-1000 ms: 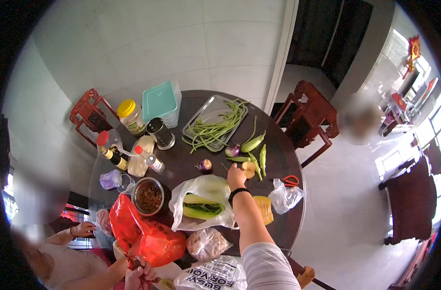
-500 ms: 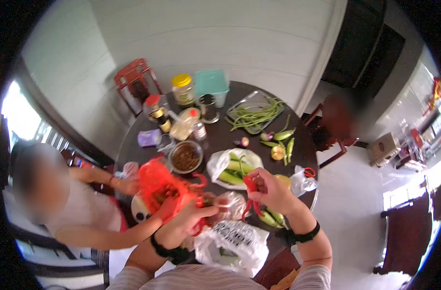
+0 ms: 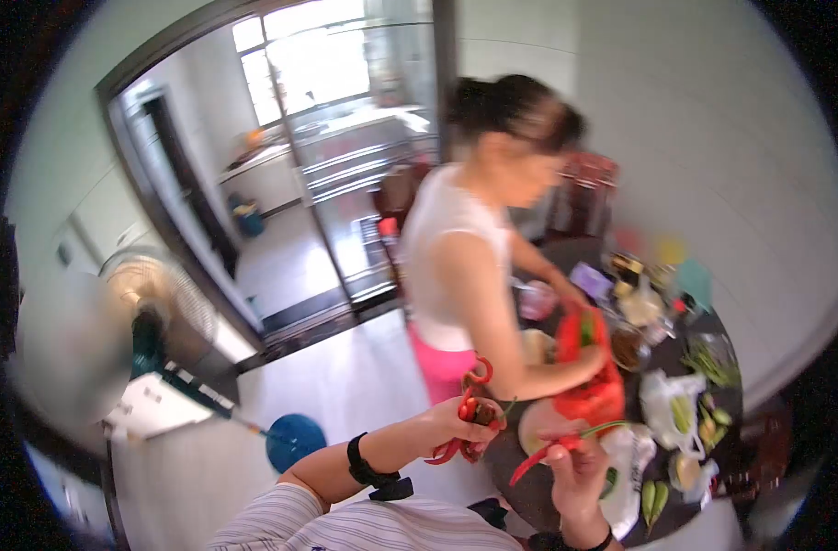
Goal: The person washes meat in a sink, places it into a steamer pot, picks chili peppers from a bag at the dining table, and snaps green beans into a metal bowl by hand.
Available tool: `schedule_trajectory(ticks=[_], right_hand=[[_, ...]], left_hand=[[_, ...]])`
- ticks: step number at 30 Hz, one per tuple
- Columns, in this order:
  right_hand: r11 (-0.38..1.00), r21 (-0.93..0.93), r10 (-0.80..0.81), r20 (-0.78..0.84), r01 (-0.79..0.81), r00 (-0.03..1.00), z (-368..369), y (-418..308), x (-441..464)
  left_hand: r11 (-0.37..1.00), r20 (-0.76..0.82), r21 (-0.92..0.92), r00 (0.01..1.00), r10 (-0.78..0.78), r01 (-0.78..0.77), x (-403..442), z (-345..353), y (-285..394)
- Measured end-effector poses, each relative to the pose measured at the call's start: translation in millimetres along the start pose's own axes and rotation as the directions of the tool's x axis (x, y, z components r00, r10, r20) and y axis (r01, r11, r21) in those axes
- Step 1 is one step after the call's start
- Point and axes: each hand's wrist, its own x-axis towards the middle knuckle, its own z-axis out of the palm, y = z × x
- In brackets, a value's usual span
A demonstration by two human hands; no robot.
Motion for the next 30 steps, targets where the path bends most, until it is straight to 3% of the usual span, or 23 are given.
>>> schedule_trajectory(ticks=[2, 4, 5, 8, 10, 11, 12, 14, 15, 16, 18, 20, 21, 22, 24, 25, 26, 27, 28, 29, 30], right_hand=[[0.996, 0.048, 0.066, 0.111, -0.072, 0.992, 75, 11, 8], [0.923, 0.263, 0.237, 0.184, -0.281, 0.954, 157, 17, 16], [0.923, 0.262, 0.226, 0.226, -0.283, 0.947, 191, 28, 20], [0.96, 0.223, 0.1, 0.283, -0.167, 0.954, 275, 50, 29], [0.994, -0.105, 0.019, 0.396, 0.025, 0.918, 317, 42, 34], [0.935, -0.229, -0.141, 0.466, 0.272, 0.874, 332, 35, 40], [0.936, -0.237, -0.126, 0.465, 0.26, 0.877, 348, 33, 50], [0.897, -0.195, -0.197, 0.627, 0.397, 0.754, 366, 35, 71], [0.922, -0.118, -0.205, 0.657, 0.368, 0.725, 375, 53, 86], [0.993, -0.005, -0.087, 0.651, 0.119, 0.754, 389, 65, 101], [0.959, -0.159, -0.077, 0.652, 0.235, 0.754, 409, 73, 138], [0.953, -0.143, -0.137, 0.587, 0.269, 0.798, 440, 76, 169], [0.919, -0.129, -0.259, 0.516, 0.373, 0.816, 458, 95, 182], [0.918, -0.11, -0.271, 0.529, 0.382, 0.804, 474, 110, 203], [0.735, -0.22, -0.525, 0.415, 0.641, 0.744, 508, 142, 237], [0.813, -0.194, -0.455, 0.376, 0.549, 0.807, 539, 167, 272], [0.828, -0.186, -0.467, 0.293, 0.529, 0.834, 552, 182, 292], [0.953, -0.114, -0.238, 0.291, 0.281, 0.927, 564, 184, 308], [0.998, -0.055, 0.011, 0.311, 0.006, 0.95, 570, 186, 321], [0.994, -0.042, 0.109, 0.416, -0.101, 0.903, 577, 188, 335], [0.993, -0.056, 0.119, 0.422, -0.105, 0.899, 581, 196, 340]], left_hand=[[0.998, -0.079, -0.04, 0.995, 0.053, -0.057, -63, -38, 5], [0.986, -0.269, -0.134, 0.961, 0.061, -0.1, -126, -59, 17], [0.979, -0.283, -0.176, 0.958, 0.052, -0.105, -154, -70, 24], [0.949, -0.441, -0.232, 0.893, 0.094, -0.215, -210, -120, 13], [0.944, -0.476, -0.223, 0.872, 0.112, -0.243, -239, -140, 23], [0.948, -0.464, -0.213, 0.878, 0.115, -0.237, -251, -151, 26], [0.951, -0.446, -0.208, 0.887, 0.117, -0.23, -260, -162, 31], [0.949, -0.425, -0.212, 0.896, 0.126, -0.234, -265, -187, 34], [0.945, -0.429, -0.167, 0.884, 0.186, -0.28, -265, -200, 39], [0.936, -0.432, -0.124, 0.867, 0.247, -0.329, -264, -215, 47], [0.935, -0.461, -0.096, 0.848, 0.262, -0.341, -261, -244, 68], [0.924, -0.499, -0.099, 0.822, 0.274, -0.369, -251, -278, 92], [0.924, -0.551, -0.121, 0.799, 0.242, -0.364, -245, -288, 109], [0.919, -0.566, -0.11, 0.784, 0.256, -0.379, -238, -303, 121], [0.866, -0.68, -0.209, 0.704, 0.205, -0.454, -221, -337, 136], [0.911, -0.761, -0.112, 0.624, 0.178, -0.397, -214, -376, 158], [0.887, -0.787, -0.07, 0.571, 0.232, -0.457, -207, -403, 159], [0.905, -0.854, 0.019, 0.464, 0.236, -0.425, -203, -420, 170], [0.917, -0.905, 0.095, 0.351, 0.242, -0.387, -197, -432, 175], [0.93, -0.907, 0.202, 0.3, 0.296, -0.307, -193, -447, 180], [0.915, -0.915, 0.283, 0.205, 0.347, -0.288, -181, -467, 180]])
